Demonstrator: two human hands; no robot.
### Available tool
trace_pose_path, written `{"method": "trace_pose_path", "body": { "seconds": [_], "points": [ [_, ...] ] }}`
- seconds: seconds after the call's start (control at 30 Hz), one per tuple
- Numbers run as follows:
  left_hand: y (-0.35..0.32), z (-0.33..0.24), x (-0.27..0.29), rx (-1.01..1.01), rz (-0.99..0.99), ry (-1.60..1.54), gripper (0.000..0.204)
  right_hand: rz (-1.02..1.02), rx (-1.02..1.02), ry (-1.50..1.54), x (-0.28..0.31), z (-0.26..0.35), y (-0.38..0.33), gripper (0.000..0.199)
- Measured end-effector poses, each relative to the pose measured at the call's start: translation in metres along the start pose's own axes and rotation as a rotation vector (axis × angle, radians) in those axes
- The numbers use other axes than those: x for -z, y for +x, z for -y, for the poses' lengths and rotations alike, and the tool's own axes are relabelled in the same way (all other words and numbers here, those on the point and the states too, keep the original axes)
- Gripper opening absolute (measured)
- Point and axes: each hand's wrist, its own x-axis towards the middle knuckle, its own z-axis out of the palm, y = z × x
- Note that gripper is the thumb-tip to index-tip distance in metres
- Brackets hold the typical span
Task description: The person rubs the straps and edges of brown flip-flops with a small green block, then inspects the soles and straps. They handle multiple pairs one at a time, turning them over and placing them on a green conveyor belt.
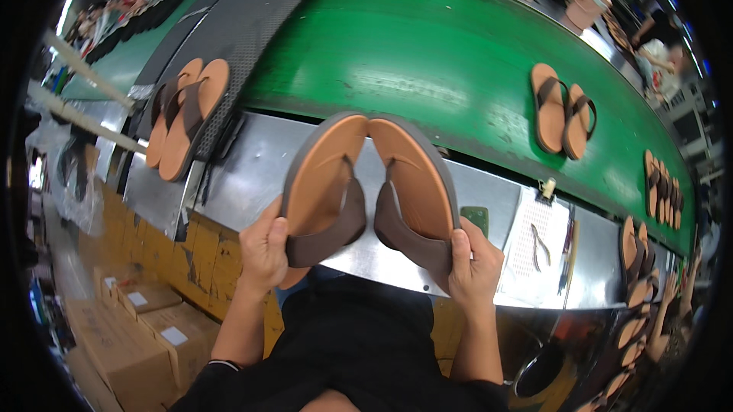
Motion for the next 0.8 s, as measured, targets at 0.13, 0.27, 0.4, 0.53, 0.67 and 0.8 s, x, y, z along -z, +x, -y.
{"method": "trace_pose_path", "body": {
  "seconds": [0.13, 0.27, 0.4, 0.53, 0.67, 0.8],
  "points": [
    [-0.003, 0.005, -0.013, 0.136, 0.027, -0.184, 0.042, 0.041, -0.111, 0.238, -0.011, -0.015, -0.001, 0.035],
    [0.007, 0.033, -0.04, 0.555, 0.151, -0.654, 0.044, 0.079, -0.463, 0.523, -0.033, -0.032, 0.019, 0.035],
    [0.002, 0.059, -0.061, 0.277, 0.051, 0.097, 0.04, -0.224, 0.033, -0.323, -0.04, -0.03, 0.017, 0.019],
    [-0.005, 0.066, -0.068, 0.226, -0.004, 0.03, 0.034, 0.057, 0.042, -0.165, -0.047, -0.011, 0.001, 0.036],
    [-0.004, 0.063, -0.07, 0.14, -0.05, 0.014, 0.031, 0.229, 0.097, -0.33, -0.08, 0.002, 0.011, 0.05],
    [-0.01, 0.059, -0.069, 0.311, -0.033, -0.132, 0.029, 0.313, 0.049, -0.264, -0.092, 0.004, 0.029, 0.029]
  ]
}}
